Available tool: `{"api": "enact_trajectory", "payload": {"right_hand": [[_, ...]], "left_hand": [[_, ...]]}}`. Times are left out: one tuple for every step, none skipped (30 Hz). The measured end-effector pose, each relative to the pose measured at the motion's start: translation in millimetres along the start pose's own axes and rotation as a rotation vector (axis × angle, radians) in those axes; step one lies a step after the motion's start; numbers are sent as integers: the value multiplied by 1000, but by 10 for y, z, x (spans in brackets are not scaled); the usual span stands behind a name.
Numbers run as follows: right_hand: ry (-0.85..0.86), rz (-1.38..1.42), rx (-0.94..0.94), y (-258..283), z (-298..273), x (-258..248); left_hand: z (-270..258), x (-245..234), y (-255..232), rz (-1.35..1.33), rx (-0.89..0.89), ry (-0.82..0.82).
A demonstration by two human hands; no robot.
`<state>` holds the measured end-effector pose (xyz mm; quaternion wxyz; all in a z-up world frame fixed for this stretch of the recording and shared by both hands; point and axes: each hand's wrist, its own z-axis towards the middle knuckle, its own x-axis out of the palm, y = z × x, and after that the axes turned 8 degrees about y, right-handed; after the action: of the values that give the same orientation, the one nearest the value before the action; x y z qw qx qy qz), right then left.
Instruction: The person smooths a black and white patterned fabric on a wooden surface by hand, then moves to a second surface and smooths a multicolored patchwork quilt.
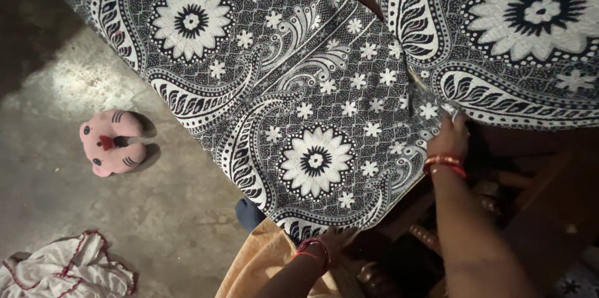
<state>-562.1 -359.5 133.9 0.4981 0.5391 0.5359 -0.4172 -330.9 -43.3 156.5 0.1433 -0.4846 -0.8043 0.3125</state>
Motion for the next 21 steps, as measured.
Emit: {"api": "enact_trajectory", "payload": {"right_hand": [[-45,-1,-38,11,-55,-41],[-89,0,-77,16,-124,-53],[-133,1,-116,2,-188,-51],[-135,-24,-101,-22,-232,-30],[-138,-49,-87,-62,-259,4],[-138,-76,-72,-121,-285,49],[-116,-84,-48,-181,-301,109],[-94,-92,-25,-248,-297,174],[-73,-100,-1,-316,-291,245],[-30,-149,15,-391,-301,313],[13,-199,32,-464,-313,375],[57,-248,50,-531,-337,429],[139,-236,135,-591,-362,468],[218,-222,218,-628,-352,495],[297,-207,300,-653,-344,501],[312,-189,296,-645,-339,503],[327,-172,291,-619,-328,489],[343,-157,288,-603,-338,446],[296,-172,303,-562,-348,397],[247,-189,320,-519,-355,319],[198,-207,338,-457,-360,232]], "left_hand": [[33,35,44,2,56,-14],[60,92,117,4,109,-27],[112,159,186,6,162,-40],[162,256,253,68,108,-78],[199,385,320,131,54,-114],[258,498,389,191,0,-148],[341,563,482,259,-39,-93],[424,602,587,326,-77,-39],[486,640,689,394,-117,15],[504,686,799,307,-88,-30],[503,712,896,220,-60,-74],[500,725,946,135,-32,-116],[503,716,949,203,-107,26],[497,664,938,273,-181,164],[464,602,906,342,-253,305],[392,530,872,315,-162,238],[291,447,840,289,-69,174],[186,370,780,262,27,114],[101,268,709,170,57,24],[38,135,638,79,91,-66],[-12,-10,565,-12,124,-155]]}}
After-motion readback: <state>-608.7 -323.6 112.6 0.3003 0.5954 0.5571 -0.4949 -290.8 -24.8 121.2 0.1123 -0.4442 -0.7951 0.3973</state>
